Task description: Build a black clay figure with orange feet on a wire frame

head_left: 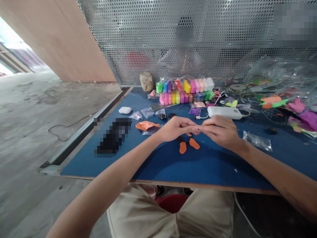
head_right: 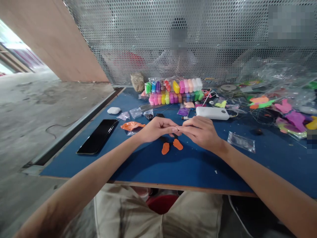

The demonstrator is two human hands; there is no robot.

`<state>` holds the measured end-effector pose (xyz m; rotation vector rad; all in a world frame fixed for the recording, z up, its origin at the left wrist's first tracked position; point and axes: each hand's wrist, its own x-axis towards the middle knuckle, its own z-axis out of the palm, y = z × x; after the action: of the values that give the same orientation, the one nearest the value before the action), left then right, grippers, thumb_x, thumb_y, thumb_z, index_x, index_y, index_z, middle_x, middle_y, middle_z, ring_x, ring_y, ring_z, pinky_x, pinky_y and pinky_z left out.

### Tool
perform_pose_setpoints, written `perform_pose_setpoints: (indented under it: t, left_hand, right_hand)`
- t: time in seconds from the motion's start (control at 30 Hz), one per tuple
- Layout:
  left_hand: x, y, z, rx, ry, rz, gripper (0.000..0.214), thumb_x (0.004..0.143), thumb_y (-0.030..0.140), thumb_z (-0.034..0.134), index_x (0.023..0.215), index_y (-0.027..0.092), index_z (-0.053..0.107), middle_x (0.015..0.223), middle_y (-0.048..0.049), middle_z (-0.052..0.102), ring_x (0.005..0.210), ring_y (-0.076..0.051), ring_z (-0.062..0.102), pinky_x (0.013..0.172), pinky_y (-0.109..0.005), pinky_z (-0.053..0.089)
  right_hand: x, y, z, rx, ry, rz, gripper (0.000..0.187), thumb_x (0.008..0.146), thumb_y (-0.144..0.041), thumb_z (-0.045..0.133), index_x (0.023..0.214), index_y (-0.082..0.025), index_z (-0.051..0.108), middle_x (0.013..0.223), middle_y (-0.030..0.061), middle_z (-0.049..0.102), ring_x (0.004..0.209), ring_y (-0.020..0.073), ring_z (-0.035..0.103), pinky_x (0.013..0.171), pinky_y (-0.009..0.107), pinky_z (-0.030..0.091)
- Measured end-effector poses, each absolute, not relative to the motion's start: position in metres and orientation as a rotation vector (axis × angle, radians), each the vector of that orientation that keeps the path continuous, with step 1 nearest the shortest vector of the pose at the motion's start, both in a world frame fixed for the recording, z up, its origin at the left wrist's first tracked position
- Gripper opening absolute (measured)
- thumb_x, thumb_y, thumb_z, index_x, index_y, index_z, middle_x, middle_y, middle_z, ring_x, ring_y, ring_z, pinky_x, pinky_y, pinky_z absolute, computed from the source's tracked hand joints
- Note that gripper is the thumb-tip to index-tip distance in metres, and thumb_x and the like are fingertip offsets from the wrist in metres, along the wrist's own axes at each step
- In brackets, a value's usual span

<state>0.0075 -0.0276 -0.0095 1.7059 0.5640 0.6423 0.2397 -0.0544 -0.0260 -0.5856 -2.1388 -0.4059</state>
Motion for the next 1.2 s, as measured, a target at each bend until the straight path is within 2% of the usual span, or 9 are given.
perform_pose_setpoints:
  t: [0.33, 0.53, 0.63, 0.7, 0.8, 0.93, 1.2]
  left_hand:
    - [0.008, -0.030, -0.007, 1.761, 0.531, 0.684, 0.033, 0.092, 0.043, 0.067, 0.100, 0.011, 0.072, 0.096, -0.0121, 0.078, 0.091, -0.019, 0.075, 0.079, -0.029, 0.060]
    - [0.006, -0.015, -0.014, 1.707, 0.722, 1.101, 0.034, 0.097, 0.045, 0.059, 0.106, 0.013, 0.066, 0.105, -0.0127, 0.076, 0.083, -0.016, 0.074, 0.072, -0.026, 0.061]
    - [0.000, -0.007, -0.014, 1.728, 0.811, 1.231, 0.036, 0.097, 0.046, 0.058, 0.115, 0.015, 0.063, 0.108, -0.0115, 0.075, 0.079, -0.014, 0.073, 0.071, -0.026, 0.061]
    - [-0.002, -0.005, -0.014, 1.755, 0.796, 1.165, 0.036, 0.096, 0.045, 0.060, 0.115, 0.015, 0.065, 0.108, -0.0113, 0.076, 0.080, -0.015, 0.074, 0.074, -0.027, 0.061]
    - [0.002, -0.010, -0.015, 1.638, 0.686, 0.934, 0.033, 0.093, 0.044, 0.066, 0.107, 0.013, 0.065, 0.108, -0.0128, 0.076, 0.092, -0.018, 0.075, 0.082, -0.031, 0.061]
    - [0.013, -0.020, -0.018, 1.442, 0.594, 0.757, 0.036, 0.088, 0.044, 0.072, 0.098, 0.012, 0.061, 0.098, -0.0117, 0.077, 0.097, -0.021, 0.075, 0.092, -0.035, 0.060]
    - [0.012, -0.026, -0.013, 1.476, 0.525, 0.652, 0.038, 0.083, 0.043, 0.077, 0.099, 0.012, 0.062, 0.095, -0.0113, 0.077, 0.099, -0.021, 0.075, 0.093, -0.035, 0.060]
  right_hand:
    - [0.239, -0.061, -0.022, -0.621, -2.061, -0.404, 0.022, 0.081, -0.013, 0.078, 0.097, -0.028, 0.075, 0.086, 0.0000, 0.076, 0.071, 0.0170, 0.068, 0.068, 0.036, 0.050]
    - [0.237, -0.057, -0.025, -0.862, -1.804, -0.152, 0.010, 0.090, -0.017, 0.067, 0.091, -0.025, 0.071, 0.082, 0.0017, 0.073, 0.069, 0.0177, 0.065, 0.063, 0.034, 0.051]
    - [0.237, -0.054, -0.027, -0.883, -1.888, -0.071, 0.008, 0.092, -0.019, 0.066, 0.092, -0.026, 0.070, 0.085, 0.0019, 0.075, 0.074, 0.0190, 0.068, 0.067, 0.034, 0.053]
    - [0.236, -0.053, -0.028, -0.838, -1.979, -0.074, 0.008, 0.091, -0.020, 0.068, 0.094, -0.026, 0.071, 0.087, 0.0018, 0.076, 0.076, 0.0195, 0.068, 0.070, 0.036, 0.054]
    - [0.232, -0.052, -0.030, -0.784, -1.995, -0.132, 0.011, 0.089, -0.019, 0.072, 0.097, -0.027, 0.071, 0.087, 0.0017, 0.077, 0.077, 0.0194, 0.068, 0.072, 0.036, 0.054]
    - [0.229, -0.051, -0.032, -0.762, -1.980, -0.186, 0.010, 0.087, -0.019, 0.074, 0.093, -0.026, 0.071, 0.086, 0.0021, 0.076, 0.076, 0.0188, 0.067, 0.072, 0.036, 0.053]
    - [0.235, -0.047, -0.033, -0.718, -2.050, -0.282, 0.008, 0.087, -0.020, 0.074, 0.092, -0.026, 0.070, 0.086, 0.0013, 0.076, 0.079, 0.0187, 0.068, 0.076, 0.037, 0.050]
